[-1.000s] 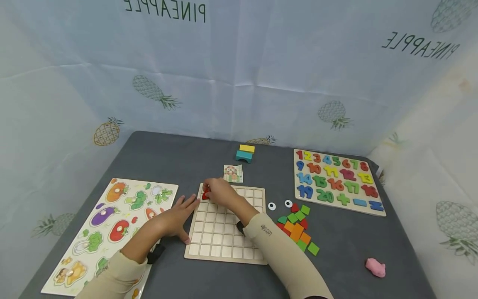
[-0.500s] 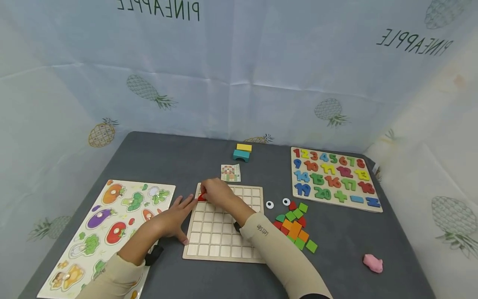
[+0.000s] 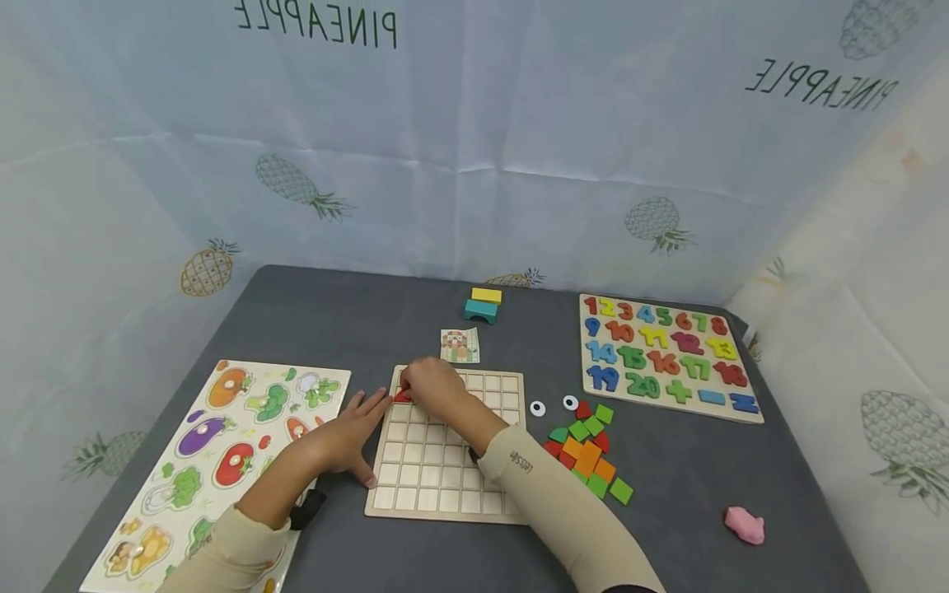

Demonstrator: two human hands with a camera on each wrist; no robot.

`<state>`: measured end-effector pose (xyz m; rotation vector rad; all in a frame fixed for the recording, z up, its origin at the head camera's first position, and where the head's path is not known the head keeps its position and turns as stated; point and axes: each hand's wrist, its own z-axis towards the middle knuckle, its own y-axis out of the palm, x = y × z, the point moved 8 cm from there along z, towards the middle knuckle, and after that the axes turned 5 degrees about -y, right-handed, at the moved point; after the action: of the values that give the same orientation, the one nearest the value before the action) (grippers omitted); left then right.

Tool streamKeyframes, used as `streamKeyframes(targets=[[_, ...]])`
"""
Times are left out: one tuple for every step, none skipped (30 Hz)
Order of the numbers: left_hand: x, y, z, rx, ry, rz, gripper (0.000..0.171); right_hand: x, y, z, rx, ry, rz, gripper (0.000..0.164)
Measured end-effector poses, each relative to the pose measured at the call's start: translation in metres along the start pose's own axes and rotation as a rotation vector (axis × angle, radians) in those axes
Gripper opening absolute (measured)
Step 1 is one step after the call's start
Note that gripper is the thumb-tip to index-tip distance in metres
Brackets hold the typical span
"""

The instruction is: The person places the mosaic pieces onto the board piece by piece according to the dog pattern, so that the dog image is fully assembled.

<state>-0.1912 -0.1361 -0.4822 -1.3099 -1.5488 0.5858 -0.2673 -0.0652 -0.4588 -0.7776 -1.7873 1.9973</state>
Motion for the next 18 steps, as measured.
streamKeyframes(targets=[[0.001, 0.000, 0.000, 0.001, 0.004, 0.008, 0.120, -0.003, -0.001, -0.001, 0.012, -0.020, -0.045, 0.007], [0.001, 0.000, -0.001, 0.001, 0.008, 0.012, 0.120, -0.005, -0.003, -0.003, 0.026, -0.040, -0.092, 0.007], [0.002, -0.001, -0.001, 0.004, 0.012, 0.016, 0.120, -0.009, -0.004, -0.004, 0.038, -0.059, -0.134, 0.007], [0.002, -0.001, -0.001, 0.005, 0.015, 0.016, 0.120, -0.011, -0.006, -0.007, 0.048, -0.076, -0.177, 0.008], [0.003, -0.002, -0.001, 0.007, 0.017, 0.014, 0.119, -0.013, -0.008, -0.009, 0.057, -0.090, -0.206, 0.009], [0.003, -0.003, -0.001, 0.008, 0.016, 0.013, 0.119, -0.016, -0.010, -0.012, 0.061, -0.096, -0.226, 0.010], [0.003, -0.004, -0.002, 0.010, 0.014, 0.009, 0.119, -0.017, -0.012, -0.014, 0.059, -0.098, -0.243, 0.012], [0.003, -0.004, -0.002, 0.011, 0.012, 0.002, 0.119, -0.019, -0.013, -0.016, 0.053, -0.098, -0.252, 0.014], [0.002, -0.004, -0.002, 0.012, 0.014, 0.001, 0.119, -0.020, -0.013, -0.017, 0.041, -0.098, -0.262, 0.016], [0.002, -0.005, -0.003, 0.013, 0.013, 0.001, 0.119, -0.021, -0.012, -0.019, 0.026, -0.100, -0.277, 0.018], [0.001, -0.004, -0.003, 0.012, 0.011, 0.003, 0.119, -0.023, -0.011, -0.022, 0.008, -0.104, -0.295, 0.021], [0.000, -0.004, -0.003, 0.011, 0.013, 0.004, 0.119, -0.024, -0.009, -0.024, -0.015, -0.111, -0.320, 0.022], [0.000, -0.003, -0.004, 0.010, 0.015, 0.001, 0.119, -0.026, -0.007, -0.026, -0.034, -0.122, -0.341, 0.024], [0.000, -0.003, -0.004, 0.007, 0.017, 0.003, 0.119, -0.027, -0.004, -0.029, -0.053, -0.132, -0.358, 0.026], [0.000, -0.002, -0.004, 0.005, 0.020, 0.006, 0.118, -0.028, -0.002, -0.032, -0.067, -0.143, -0.374, 0.027], [0.000, -0.002, -0.004, 0.002, 0.016, 0.007, 0.118, -0.028, -0.001, -0.034, -0.082, -0.151, -0.381, 0.028], [0.000, -0.001, -0.004, -0.001, 0.015, 0.007, 0.118, -0.028, 0.001, -0.037, -0.096, -0.155, -0.381, 0.029], [0.001, -0.002, -0.003, -0.003, 0.015, 0.007, 0.118, -0.027, 0.001, -0.040, -0.111, -0.156, -0.365, 0.030]])
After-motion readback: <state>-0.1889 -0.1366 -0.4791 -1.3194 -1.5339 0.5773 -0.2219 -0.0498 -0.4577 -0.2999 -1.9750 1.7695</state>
